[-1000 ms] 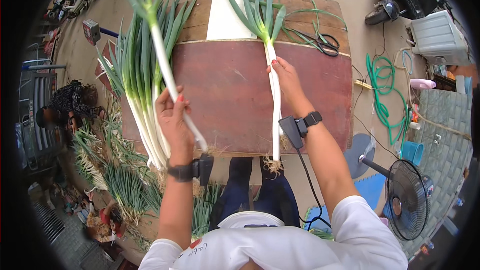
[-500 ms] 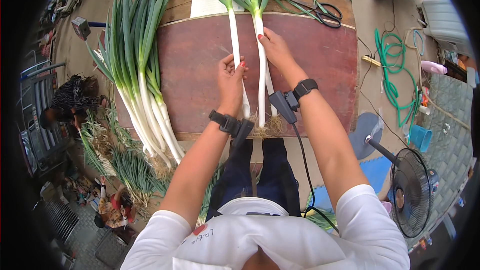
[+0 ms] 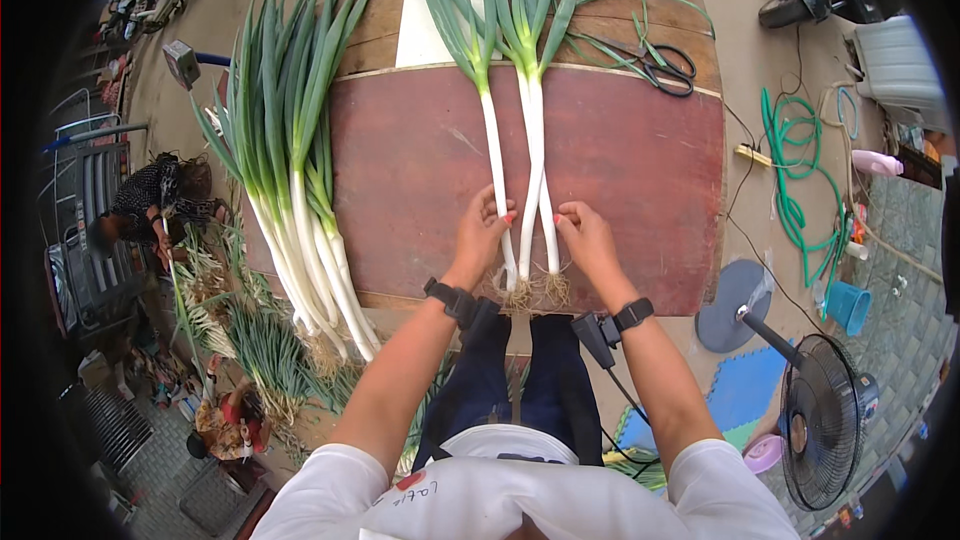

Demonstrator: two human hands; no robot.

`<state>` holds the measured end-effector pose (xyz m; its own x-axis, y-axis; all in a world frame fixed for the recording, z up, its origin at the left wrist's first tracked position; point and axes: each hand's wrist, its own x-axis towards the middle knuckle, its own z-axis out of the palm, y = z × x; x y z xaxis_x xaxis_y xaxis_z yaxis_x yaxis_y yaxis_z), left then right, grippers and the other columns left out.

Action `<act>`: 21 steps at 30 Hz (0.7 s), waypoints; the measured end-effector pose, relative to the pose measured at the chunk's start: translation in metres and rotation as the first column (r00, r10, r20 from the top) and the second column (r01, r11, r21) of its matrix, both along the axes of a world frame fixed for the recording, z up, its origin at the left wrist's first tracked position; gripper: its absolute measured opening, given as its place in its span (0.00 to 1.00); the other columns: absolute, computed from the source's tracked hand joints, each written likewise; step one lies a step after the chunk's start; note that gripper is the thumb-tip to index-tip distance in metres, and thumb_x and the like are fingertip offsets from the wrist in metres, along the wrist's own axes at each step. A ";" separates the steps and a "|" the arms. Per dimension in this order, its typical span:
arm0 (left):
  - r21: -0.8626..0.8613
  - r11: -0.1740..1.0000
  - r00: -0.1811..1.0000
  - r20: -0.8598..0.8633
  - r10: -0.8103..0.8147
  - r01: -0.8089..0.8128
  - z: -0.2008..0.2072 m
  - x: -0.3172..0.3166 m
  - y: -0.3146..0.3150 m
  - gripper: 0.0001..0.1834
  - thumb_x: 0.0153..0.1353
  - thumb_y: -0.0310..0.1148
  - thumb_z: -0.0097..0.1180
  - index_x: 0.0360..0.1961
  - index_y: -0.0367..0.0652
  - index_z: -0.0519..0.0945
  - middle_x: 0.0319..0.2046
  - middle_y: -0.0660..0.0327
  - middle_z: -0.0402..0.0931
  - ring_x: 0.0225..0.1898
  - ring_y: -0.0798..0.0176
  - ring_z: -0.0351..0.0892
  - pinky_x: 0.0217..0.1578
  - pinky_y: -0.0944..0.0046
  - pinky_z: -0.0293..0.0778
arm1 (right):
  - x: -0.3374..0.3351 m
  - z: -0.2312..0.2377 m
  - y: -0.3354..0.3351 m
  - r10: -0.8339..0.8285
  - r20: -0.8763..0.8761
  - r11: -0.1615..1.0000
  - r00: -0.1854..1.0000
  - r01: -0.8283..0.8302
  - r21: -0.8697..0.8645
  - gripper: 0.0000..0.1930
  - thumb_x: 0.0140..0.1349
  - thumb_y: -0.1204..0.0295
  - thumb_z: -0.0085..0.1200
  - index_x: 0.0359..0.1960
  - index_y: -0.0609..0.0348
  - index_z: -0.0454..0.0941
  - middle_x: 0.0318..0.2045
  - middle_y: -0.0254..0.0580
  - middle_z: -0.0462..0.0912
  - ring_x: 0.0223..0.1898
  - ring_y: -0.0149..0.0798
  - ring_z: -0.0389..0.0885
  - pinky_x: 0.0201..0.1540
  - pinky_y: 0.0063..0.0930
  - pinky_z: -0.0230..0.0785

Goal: Bundling and organizing large leeks on a table using string.

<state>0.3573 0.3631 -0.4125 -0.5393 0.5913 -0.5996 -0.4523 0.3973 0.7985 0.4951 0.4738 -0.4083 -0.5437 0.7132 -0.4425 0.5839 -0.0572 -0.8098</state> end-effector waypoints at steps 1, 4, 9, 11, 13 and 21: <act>0.009 1.000 0.999 0.041 -0.006 0.006 0.001 0.001 -0.002 0.27 0.57 0.17 0.49 0.58 0.34 0.60 0.44 0.56 0.74 0.45 0.67 0.75 0.46 0.70 0.71 | -0.004 -0.002 -0.005 0.006 -0.009 1.000 1.000 -0.006 0.003 0.09 0.57 0.72 0.51 0.35 0.65 0.75 0.29 0.50 0.80 0.32 0.48 0.79 0.36 0.36 0.69; 0.062 0.998 0.988 0.153 -0.014 0.004 0.008 0.002 0.004 0.27 0.59 0.19 0.48 0.60 0.35 0.59 0.45 0.56 0.74 0.47 0.66 0.74 0.48 0.70 0.70 | -0.006 -0.010 -0.016 0.025 -0.009 0.998 1.000 -0.025 -0.065 0.09 0.52 0.73 0.55 0.34 0.63 0.75 0.28 0.46 0.76 0.32 0.47 0.75 0.37 0.37 0.67; 0.078 0.994 0.988 0.133 -0.080 0.071 0.008 -0.019 0.013 0.24 0.59 0.22 0.48 0.59 0.35 0.63 0.45 0.55 0.74 0.48 0.63 0.74 0.48 0.68 0.69 | -0.019 -0.019 -0.015 0.044 -0.016 0.994 0.999 -0.046 -0.102 0.08 0.53 0.74 0.55 0.34 0.63 0.75 0.28 0.46 0.76 0.34 0.46 0.75 0.38 0.37 0.67; 0.086 0.989 0.988 0.092 -0.126 0.118 0.010 -0.020 0.005 0.24 0.59 0.22 0.49 0.58 0.35 0.64 0.44 0.55 0.74 0.48 0.62 0.74 0.48 0.67 0.69 | -0.022 -0.015 -0.014 0.078 0.007 0.994 0.997 -0.077 -0.073 0.08 0.53 0.74 0.55 0.34 0.63 0.74 0.29 0.46 0.76 0.34 0.46 0.75 0.38 0.37 0.68; -0.089 0.985 0.926 -0.338 -0.167 0.145 0.008 -0.025 -0.013 0.25 0.58 0.23 0.50 0.58 0.34 0.65 0.46 0.54 0.73 0.50 0.63 0.72 0.50 0.65 0.68 | -0.031 -0.001 -0.016 -0.029 -0.009 0.988 1.000 0.029 0.150 0.09 0.52 0.74 0.56 0.35 0.62 0.73 0.32 0.45 0.75 0.35 0.46 0.75 0.39 0.37 0.68; -0.287 0.932 0.897 -0.316 -0.309 0.220 0.009 0.006 -0.077 0.15 0.52 0.23 0.56 0.43 0.33 0.75 0.34 0.60 0.76 0.32 0.69 0.73 0.36 0.69 0.71 | -0.031 0.010 -0.044 0.211 -0.072 0.969 0.975 -0.199 0.144 0.05 0.55 0.70 0.53 0.33 0.53 0.76 0.30 0.41 0.75 0.32 0.46 0.77 0.33 0.37 0.69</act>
